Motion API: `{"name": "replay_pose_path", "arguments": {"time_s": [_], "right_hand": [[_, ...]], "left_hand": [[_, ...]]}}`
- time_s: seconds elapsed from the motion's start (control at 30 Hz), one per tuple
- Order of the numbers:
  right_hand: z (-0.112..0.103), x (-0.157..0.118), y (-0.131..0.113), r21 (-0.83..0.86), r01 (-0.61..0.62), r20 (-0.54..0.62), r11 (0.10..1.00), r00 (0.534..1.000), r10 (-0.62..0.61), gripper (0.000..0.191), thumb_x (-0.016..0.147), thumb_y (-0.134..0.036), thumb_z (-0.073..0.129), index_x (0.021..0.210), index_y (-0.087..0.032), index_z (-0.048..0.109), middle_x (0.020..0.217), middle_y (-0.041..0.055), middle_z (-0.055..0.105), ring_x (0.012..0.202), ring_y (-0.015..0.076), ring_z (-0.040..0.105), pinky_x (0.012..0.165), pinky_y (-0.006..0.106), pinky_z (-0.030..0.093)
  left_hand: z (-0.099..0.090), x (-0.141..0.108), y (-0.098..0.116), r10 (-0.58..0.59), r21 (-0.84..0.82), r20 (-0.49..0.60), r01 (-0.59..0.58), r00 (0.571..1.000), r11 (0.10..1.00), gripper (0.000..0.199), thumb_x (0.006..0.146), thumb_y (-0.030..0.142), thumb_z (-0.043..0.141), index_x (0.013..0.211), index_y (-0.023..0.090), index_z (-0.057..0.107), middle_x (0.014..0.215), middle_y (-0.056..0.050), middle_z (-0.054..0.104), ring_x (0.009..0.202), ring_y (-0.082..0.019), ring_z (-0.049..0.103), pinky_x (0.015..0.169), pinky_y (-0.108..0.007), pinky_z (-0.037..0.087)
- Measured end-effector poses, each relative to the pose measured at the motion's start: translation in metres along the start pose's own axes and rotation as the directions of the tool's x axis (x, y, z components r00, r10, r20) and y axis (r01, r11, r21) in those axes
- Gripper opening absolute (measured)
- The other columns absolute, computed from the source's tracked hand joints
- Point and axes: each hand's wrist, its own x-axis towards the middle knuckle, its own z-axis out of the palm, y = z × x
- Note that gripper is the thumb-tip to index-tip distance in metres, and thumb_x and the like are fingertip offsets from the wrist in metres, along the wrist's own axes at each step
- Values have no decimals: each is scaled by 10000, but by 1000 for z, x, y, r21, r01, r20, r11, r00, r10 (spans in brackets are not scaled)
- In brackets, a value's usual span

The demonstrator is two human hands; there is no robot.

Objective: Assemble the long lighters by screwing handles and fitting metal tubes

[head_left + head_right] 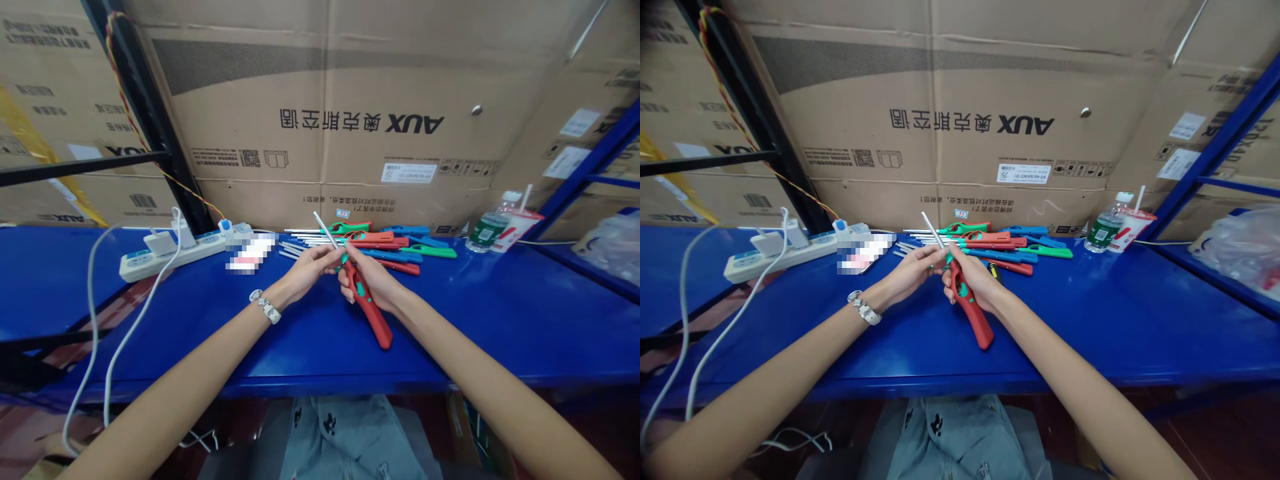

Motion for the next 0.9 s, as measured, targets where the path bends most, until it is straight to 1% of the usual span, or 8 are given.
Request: {"name": "replay_pose_path", "arguments": {"time_s": [0.07, 0.17, 0.3, 0.37, 0.43, 0.6, 0.73, 0.9], "right_hand": [[-2, 0, 0, 12, -4, 27, 1000, 1000, 4, 453, 961, -590, 504, 787, -176, 562, 516, -18, 566, 381, 126, 540, 377, 247, 485], [-3, 0, 4, -10, 78, 80, 997, 994, -77, 357, 925, -521, 604, 845, -174, 587, 541, -32, 585, 381, 116, 541, 364, 226, 464], [-4, 1, 11, -58, 88, 147, 994, 986, -78, 358, 887, -528, 650, 854, -178, 584, 549, -35, 599, 389, 115, 556, 363, 214, 464], [-3, 1, 13, -77, 81, 145, 994, 987, -69, 372, 882, -543, 647, 839, -182, 569, 544, -34, 603, 385, 113, 554, 364, 212, 464], [-1, 2, 15, -93, 90, 133, 992, 988, -77, 379, 880, -549, 645, 831, -183, 558, 537, -33, 602, 379, 112, 547, 356, 209, 453], [2, 2, 17, -127, 82, 91, 988, 993, -71, 389, 877, -560, 648, 833, -186, 549, 529, -38, 589, 382, 118, 552, 356, 214, 460], [5, 1, 18, -146, 95, 97, 985, 992, -82, 397, 876, -573, 644, 837, -190, 549, 534, -43, 590, 380, 114, 548, 356, 215, 461], [7, 0, 17, -162, 107, 117, 981, 989, -89, 382, 897, -566, 621, 836, -198, 541, 537, -45, 591, 381, 108, 551, 352, 207, 454]], "left_hand": [[-3, 2, -1, -2, -56, -22, 1, 1000, 998, 210, 791, 355, 797, 845, 164, 731, 830, -41, 675, 752, -129, 606, 715, -250, 467], [-7, 5, 8, 16, -167, -110, -35, 994, 985, 203, 834, 362, 760, 840, 169, 698, 870, -55, 692, 789, -144, 625, 740, -267, 482], [-10, 9, 29, 28, -307, -293, -122, 956, 944, 213, 863, 356, 741, 814, 184, 625, 882, -44, 691, 806, -149, 635, 760, -276, 494], [-9, 12, 34, 0, -374, -339, -134, 941, 918, 236, 888, 371, 714, 796, 190, 593, 839, -32, 672, 779, -145, 630, 776, -285, 498], [-7, 13, 34, -44, -441, -323, -109, 945, 891, 270, 912, 414, 673, 791, 191, 581, 797, -30, 647, 750, -150, 623, 781, -300, 503], [0, 14, 32, -189, -587, -160, 61, 969, 807, 425, 937, 534, 557, 689, 192, 520, 640, -14, 523, 611, -153, 540, 717, -338, 516], [1, 14, 39, -152, -653, -181, -3, 972, 758, 512, 986, 481, 451, 565, 213, 336, 541, 35, 324, 525, -116, 424, 641, -285, 484], [-5, 16, 49, -126, -596, -211, -25, 969, 803, 495, 994, 396, 385, 541, 214, 305, 543, 30, 303, 526, -118, 417, 630, -277, 468]]}}
